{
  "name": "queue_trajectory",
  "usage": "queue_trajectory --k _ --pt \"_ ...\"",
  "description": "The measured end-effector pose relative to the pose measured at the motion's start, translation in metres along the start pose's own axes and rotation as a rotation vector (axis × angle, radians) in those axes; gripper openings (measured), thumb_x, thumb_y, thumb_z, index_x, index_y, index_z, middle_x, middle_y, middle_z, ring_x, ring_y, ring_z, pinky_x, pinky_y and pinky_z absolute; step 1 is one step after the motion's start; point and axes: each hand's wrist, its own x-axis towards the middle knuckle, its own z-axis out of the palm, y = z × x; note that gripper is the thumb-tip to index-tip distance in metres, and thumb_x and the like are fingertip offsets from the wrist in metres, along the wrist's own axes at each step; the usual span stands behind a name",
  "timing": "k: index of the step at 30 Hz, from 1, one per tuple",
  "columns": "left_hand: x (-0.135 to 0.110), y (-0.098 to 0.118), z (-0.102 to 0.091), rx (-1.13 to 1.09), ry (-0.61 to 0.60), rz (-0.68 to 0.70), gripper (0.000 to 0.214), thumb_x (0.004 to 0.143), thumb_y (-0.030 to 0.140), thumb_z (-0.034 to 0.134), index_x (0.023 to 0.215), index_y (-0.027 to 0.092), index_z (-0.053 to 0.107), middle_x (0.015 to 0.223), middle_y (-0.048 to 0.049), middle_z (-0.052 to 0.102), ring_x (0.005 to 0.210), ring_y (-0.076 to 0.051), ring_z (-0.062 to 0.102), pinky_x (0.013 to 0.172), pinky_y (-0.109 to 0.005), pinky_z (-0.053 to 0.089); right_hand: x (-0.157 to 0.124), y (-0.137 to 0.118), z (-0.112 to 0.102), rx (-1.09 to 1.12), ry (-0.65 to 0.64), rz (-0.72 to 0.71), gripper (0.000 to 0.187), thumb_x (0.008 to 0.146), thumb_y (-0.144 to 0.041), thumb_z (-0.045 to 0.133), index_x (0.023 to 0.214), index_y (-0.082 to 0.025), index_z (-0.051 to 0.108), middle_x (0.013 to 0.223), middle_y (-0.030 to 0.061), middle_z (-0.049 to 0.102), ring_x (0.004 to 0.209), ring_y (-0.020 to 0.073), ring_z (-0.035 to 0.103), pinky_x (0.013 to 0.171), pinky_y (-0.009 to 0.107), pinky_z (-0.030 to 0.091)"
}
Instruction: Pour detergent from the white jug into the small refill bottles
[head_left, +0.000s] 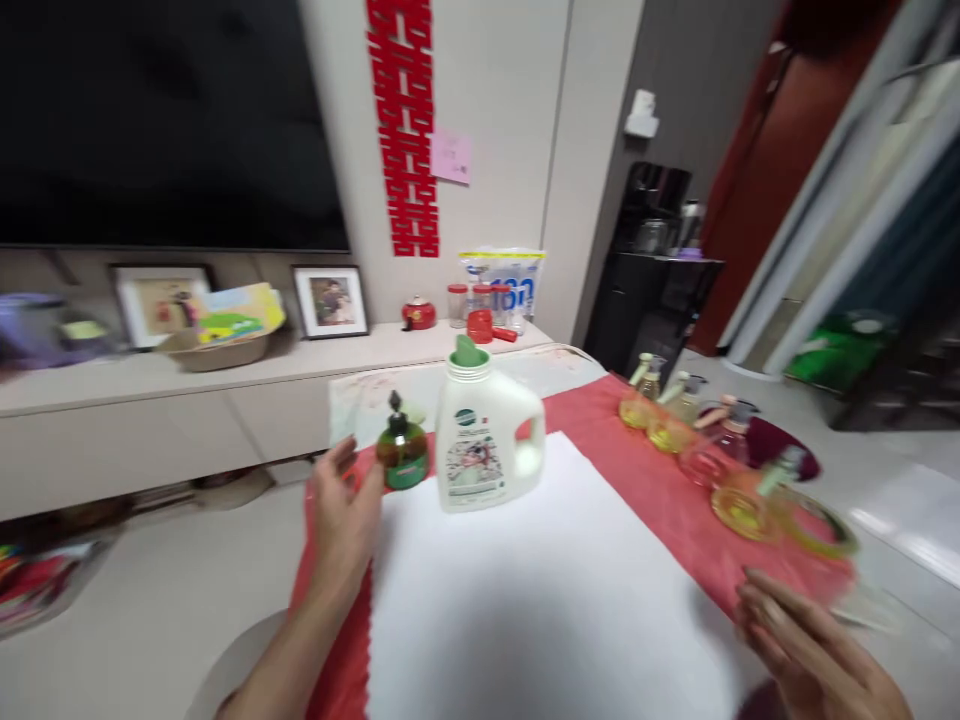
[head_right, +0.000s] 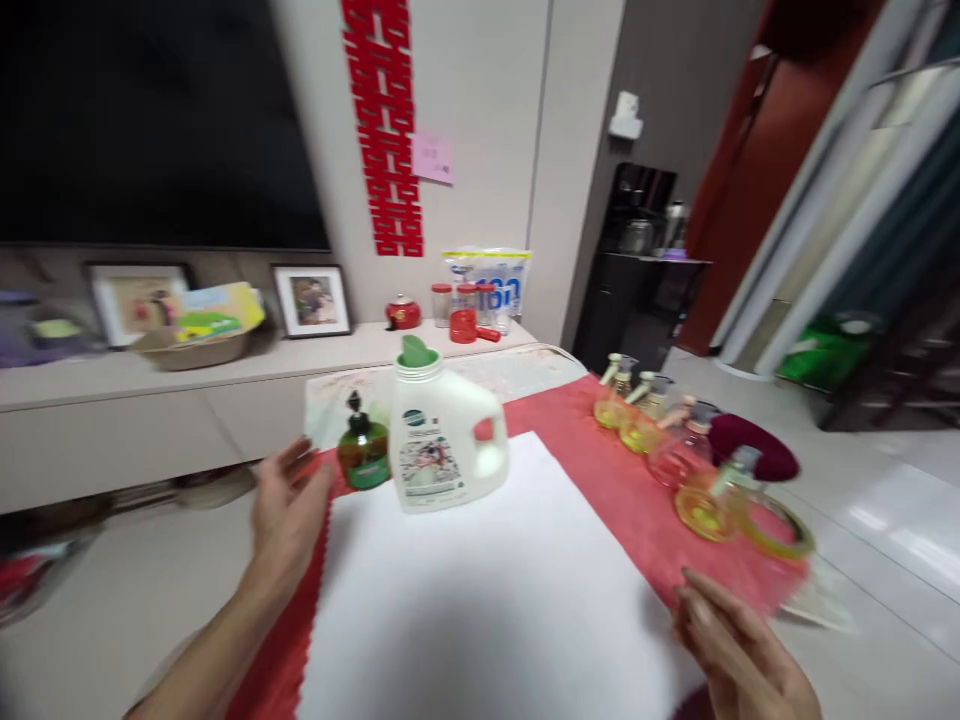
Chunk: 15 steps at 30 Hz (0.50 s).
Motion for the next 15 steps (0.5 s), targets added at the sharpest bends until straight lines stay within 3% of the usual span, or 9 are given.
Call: queue_trajectory --k 2,6,8,10,15 --pt "-0.022 0.004 -0.002 -0.113 0.027 0.019 0.056 0.078 0.041 0.069 0.128 0.022 0.054 0.139 -0.0109 0.058 0.130 -0.029 0.055 0.115 -0.049 0.040 0.005 -0.015 0.001 -0.089 0.193 -0.257 0.086 0.041 -0.054 0.094 0.111 -0.014 0.064 0.117 0.0124 0.063 0.101 0.0255 0.063 0.081 0.030 0.059" --pt "-0.071 0.014 0.005 -0.208 -0.259 -0.141 0.049 0.074 0.045 0.073 0.117 0.027 0.062 0.130 -0.0055 0.065 0.126 -0.029 0.057 0.112 -0.048 0.043 0.031 -0.023 -0.004 -0.214 0.412 -0.433 0.094 0.050 -0.063 0.085 0.124 -0.010 0.061 0.118 0.0116 0.062 0.112 0.0292 0.059 0.103 0.043 0.050" --pt "-0.095 0.017 0.015 -0.196 -0.411 -0.213 0.049 0.073 0.047 0.074 0.115 0.026 0.064 0.124 -0.0058 0.068 0.121 -0.029 0.060 0.104 -0.044 0.049 0.048 -0.024 -0.007 -0.309 0.453 -0.484 0.095 0.055 -0.066 0.081 0.130 -0.010 0.060 0.121 0.0119 0.060 0.113 0.0310 0.058 0.104 0.047 0.047" --pt "-0.115 0.016 0.026 -0.192 -0.486 -0.210 0.046 0.073 0.049 0.072 0.111 0.024 0.067 0.117 -0.0067 0.069 0.116 -0.028 0.064 0.100 -0.041 0.052 0.066 -0.026 -0.009 -0.414 0.450 -0.528 0.098 0.058 -0.068 0.077 0.136 -0.011 0.057 0.125 0.0126 0.058 0.111 0.0315 0.058 0.102 0.047 0.047" --pt "-0.143 0.005 0.043 -0.156 -0.578 -0.025 0.030 0.078 0.046 0.068 0.099 0.025 0.072 0.113 -0.0079 0.068 0.103 -0.027 0.067 0.090 -0.039 0.054 0.111 -0.033 -0.007 -0.696 0.425 -0.658 0.110 0.057 -0.073 0.067 0.144 -0.009 0.048 0.130 0.0171 0.052 0.115 0.0341 0.052 0.104 0.050 0.041"
